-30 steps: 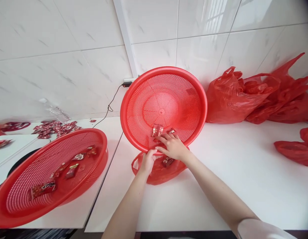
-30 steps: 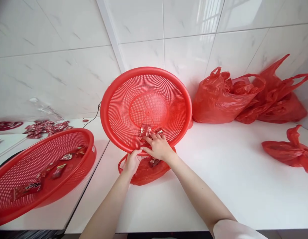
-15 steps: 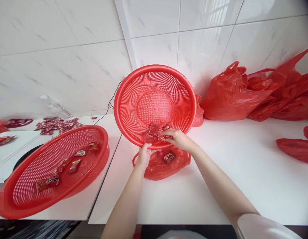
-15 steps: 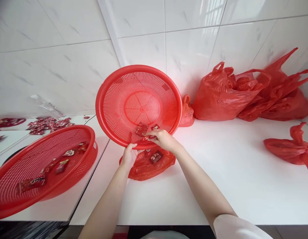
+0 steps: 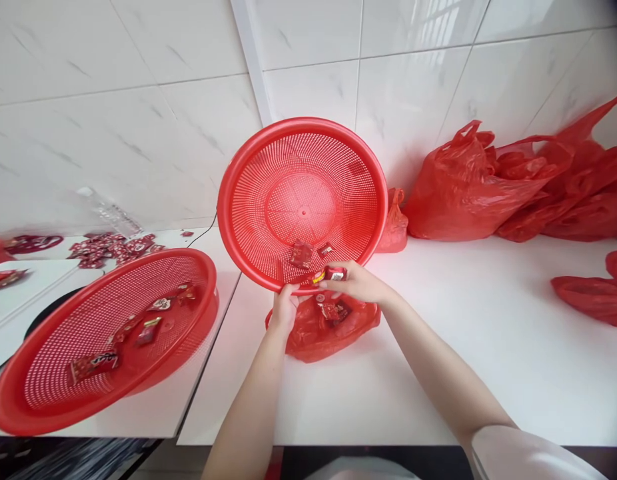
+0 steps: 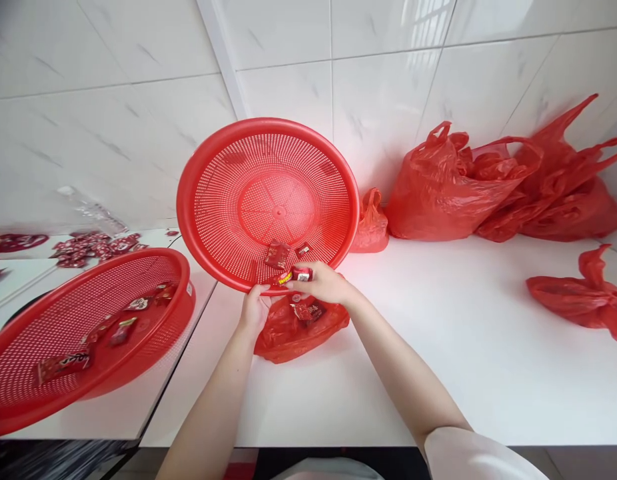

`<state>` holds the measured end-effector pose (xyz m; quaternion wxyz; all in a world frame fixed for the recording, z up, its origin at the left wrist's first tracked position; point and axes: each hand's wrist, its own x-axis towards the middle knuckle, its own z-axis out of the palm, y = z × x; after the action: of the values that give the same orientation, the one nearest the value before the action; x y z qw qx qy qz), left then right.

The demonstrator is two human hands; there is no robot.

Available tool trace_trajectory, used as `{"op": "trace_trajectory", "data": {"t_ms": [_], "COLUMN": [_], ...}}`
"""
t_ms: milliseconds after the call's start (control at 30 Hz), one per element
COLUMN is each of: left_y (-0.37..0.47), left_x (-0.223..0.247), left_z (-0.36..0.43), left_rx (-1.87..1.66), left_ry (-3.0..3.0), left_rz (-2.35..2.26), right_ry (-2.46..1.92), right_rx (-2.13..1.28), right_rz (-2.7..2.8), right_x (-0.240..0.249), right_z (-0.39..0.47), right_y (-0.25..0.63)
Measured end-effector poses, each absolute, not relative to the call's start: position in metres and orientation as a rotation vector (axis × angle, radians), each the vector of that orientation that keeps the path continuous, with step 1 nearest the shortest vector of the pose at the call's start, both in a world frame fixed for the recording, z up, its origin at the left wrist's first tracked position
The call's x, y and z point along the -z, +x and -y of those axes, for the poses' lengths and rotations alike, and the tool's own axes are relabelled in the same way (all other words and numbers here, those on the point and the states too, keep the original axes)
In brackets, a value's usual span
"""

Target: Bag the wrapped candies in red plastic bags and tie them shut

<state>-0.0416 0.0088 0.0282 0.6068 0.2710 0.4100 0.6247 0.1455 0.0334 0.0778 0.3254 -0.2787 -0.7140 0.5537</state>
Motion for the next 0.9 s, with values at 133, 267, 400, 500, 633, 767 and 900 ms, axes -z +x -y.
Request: {"op": "trace_trajectory", "data": {"t_ms": [133,267,400,500,633,767,900], "left_y": [-0.048,-0.053,-0.053,-0.049,-0.038,-0.029,-0.035], "left_x": [-0.03,-0.034,-0.036,-0.036,-0.034,-0.03,-0.03], "left_z": [-0.01,-0.01,-0.008,-0.004,0.007,0.01,0.002], "left_rx": [-1.476,-1.54,-1.53,-1.468,-1.3,-1.25,-1.416], "left_ry": [0.597,0.615,0.627,0.686,0.761,0.747,0.663], "left_rz": [-0.95,-0.948,-0.948,-0.912,-0.828,-0.836,-0.917], "right_ry": [-0.886,-0.995,-0.97,-0.926,-1.177,-1.366,-1.086], "right_rx": [-1.105,-0.901,-0.849,-0.677,-0.234,-0.213,-0.379], "right_rz": [2.225,2.294,2.255,2.158,2.104,2.314,2.624], "right_x": [-0.084,-0.094,-0.102,-0.103,-0.092,-0.074,-0.069], "right_z": [-0.025,-0.017,-0.014,-0.016,-0.02,-0.019,-0.018], "right_y": [0.147,0.147,0.149,0.148,0.142,0.132,0.127]}}
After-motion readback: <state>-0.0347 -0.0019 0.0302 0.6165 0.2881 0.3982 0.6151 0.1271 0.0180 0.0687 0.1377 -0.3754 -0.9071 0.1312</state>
